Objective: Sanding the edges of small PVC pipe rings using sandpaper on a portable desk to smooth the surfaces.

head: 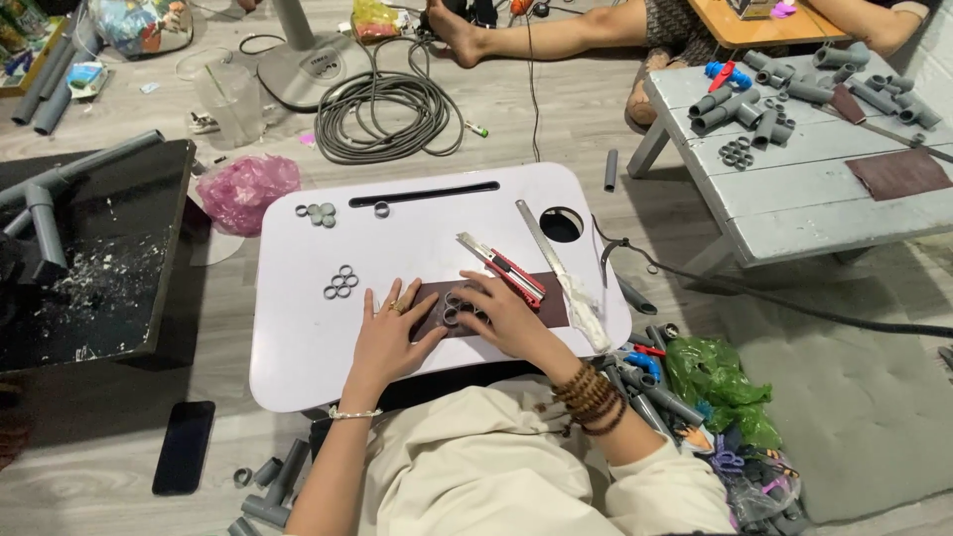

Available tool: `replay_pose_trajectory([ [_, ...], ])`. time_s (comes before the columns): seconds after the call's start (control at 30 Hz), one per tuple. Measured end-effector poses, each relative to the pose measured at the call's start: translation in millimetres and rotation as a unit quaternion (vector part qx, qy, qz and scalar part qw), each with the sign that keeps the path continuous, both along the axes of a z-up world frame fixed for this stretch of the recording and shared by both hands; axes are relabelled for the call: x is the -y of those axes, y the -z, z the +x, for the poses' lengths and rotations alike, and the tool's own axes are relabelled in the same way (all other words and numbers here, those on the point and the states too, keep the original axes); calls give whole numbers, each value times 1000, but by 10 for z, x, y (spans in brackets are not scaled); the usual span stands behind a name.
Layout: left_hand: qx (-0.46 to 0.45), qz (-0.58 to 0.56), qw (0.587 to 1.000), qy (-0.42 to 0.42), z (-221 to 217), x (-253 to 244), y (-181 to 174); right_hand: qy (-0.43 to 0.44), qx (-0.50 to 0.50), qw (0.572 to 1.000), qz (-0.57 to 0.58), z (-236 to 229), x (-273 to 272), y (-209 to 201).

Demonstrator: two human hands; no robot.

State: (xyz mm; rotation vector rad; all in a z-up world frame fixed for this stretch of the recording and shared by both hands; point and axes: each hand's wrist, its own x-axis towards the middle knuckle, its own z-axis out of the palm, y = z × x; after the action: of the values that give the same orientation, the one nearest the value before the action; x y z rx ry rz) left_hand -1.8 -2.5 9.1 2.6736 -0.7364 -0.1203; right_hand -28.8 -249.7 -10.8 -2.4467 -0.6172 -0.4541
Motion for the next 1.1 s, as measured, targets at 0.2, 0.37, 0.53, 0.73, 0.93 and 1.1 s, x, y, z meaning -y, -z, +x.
replay_pose_trajectory([
  [0.2,2,11,1000,-1,-25,-7,48,-74,48,996,-16,-63,58,248],
  [0.37,10,23,1000,-1,0,-2,55,-26,211,971,-110,117,-87,363],
  [0.53,-6,32,999,-5,15,14,29,-44,181,977,-105,93,-37,384],
  [0.73,-13,29,999,-17,-3,27,-17,-35,94,986,-131,128,-117,237],
  [0.93,2,49,999,-14,45,24,107,-34,75,992,-92,102,-36,372],
  [1.1,6,43,999,-15,38,17,103,-25,88,990,-105,138,-111,413],
])
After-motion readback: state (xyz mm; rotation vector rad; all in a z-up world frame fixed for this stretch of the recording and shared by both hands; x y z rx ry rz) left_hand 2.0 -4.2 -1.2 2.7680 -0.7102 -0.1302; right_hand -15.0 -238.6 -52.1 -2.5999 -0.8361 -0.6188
